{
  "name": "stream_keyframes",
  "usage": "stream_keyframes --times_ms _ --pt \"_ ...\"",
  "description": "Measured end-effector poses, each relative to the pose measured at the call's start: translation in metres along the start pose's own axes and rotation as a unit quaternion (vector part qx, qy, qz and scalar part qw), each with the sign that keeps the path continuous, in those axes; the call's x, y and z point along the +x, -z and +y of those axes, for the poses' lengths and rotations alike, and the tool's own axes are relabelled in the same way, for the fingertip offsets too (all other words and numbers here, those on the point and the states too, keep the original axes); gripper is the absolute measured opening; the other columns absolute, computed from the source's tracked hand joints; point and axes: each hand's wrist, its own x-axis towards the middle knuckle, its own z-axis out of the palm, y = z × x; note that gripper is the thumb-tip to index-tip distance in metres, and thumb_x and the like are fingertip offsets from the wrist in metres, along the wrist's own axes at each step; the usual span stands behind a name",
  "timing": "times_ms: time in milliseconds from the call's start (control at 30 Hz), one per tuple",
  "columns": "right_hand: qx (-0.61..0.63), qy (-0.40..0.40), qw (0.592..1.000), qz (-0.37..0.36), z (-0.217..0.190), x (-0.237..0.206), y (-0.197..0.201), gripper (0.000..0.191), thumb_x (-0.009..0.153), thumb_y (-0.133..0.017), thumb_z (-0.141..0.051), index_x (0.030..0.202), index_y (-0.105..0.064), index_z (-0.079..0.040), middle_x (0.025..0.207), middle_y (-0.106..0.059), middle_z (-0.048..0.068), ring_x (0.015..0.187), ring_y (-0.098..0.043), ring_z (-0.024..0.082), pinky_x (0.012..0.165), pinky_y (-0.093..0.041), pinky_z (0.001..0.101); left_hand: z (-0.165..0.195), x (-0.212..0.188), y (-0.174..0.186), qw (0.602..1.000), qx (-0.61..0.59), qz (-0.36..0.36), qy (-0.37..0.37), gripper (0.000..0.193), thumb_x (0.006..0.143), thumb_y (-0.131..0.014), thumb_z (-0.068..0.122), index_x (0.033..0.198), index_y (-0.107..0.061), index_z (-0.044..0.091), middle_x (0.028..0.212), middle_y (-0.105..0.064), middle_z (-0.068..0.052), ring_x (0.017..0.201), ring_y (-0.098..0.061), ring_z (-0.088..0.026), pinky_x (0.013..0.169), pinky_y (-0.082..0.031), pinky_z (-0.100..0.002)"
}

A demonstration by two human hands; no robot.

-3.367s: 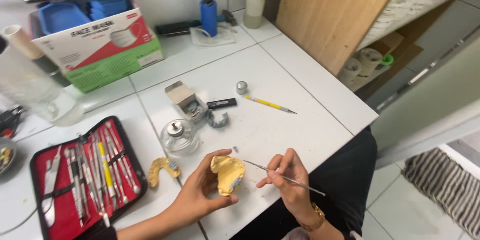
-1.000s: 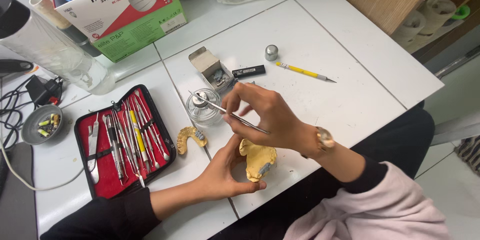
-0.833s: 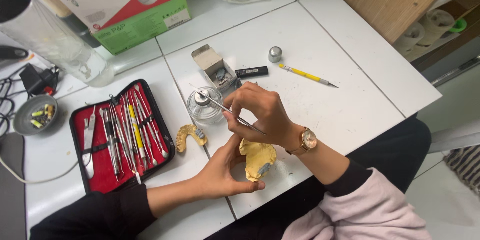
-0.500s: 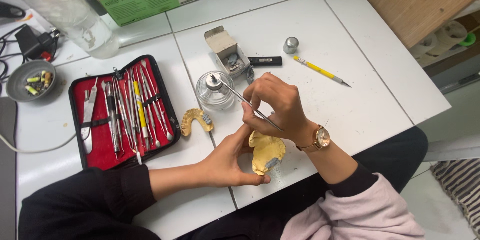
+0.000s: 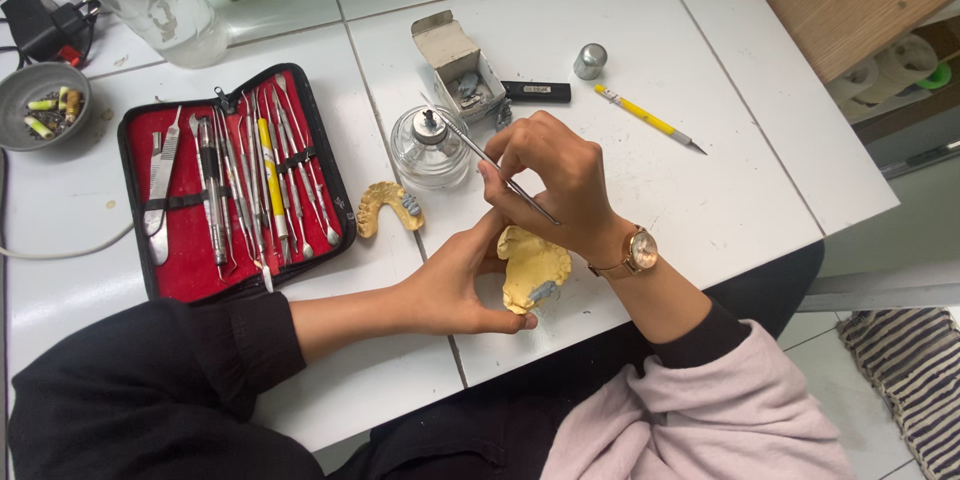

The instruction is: The person sits at a laboratory bench holding a yellow dental stone cast and uses a metal waxing instrument to apply and sculpt wax on the teeth area of the model, occasionally dipping the instrument. They briefly carry the model to a sink area, then return to the bench and continue shaping the wax by hand and instrument.

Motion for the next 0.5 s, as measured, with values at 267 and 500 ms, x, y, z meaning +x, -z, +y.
stream_keyframes --times_ms 267,500 --pt "0.050 -0.040 0.998 0.023 0.0026 -0.0038 -0.0060 0.022 0.095 -0.075 -0.003 0.089 -0.053 -0.004 0.091 -0.070 0.007 0.073 -0.069 0.013 0.064 -0.059 0.0259 0.0090 0.0017 -0.0019 1.000 -0.017 0.010 0.010 0.102 0.079 -0.085 0.023 0.155 -0.023 -0.002 0.145 -0.049 -0.019 0.138 -0.057 -0.029 0.119 -0.049 -0.046" --pt "0.049 -0.029 0.998 0.014 0.0093 -0.0102 -0.0076 0.023 0.097 -0.073 -0.003 0.092 -0.051 -0.004 0.090 -0.071 0.008 0.072 -0.069 0.014 0.063 -0.059 0.0267 0.0100 0.0024 -0.0026 1.000 0.005 0.017 0.014 0.099 0.078 -0.084 0.023 0.153 -0.025 -0.003 0.143 -0.049 -0.019 0.135 -0.059 -0.029 0.119 -0.049 -0.046"
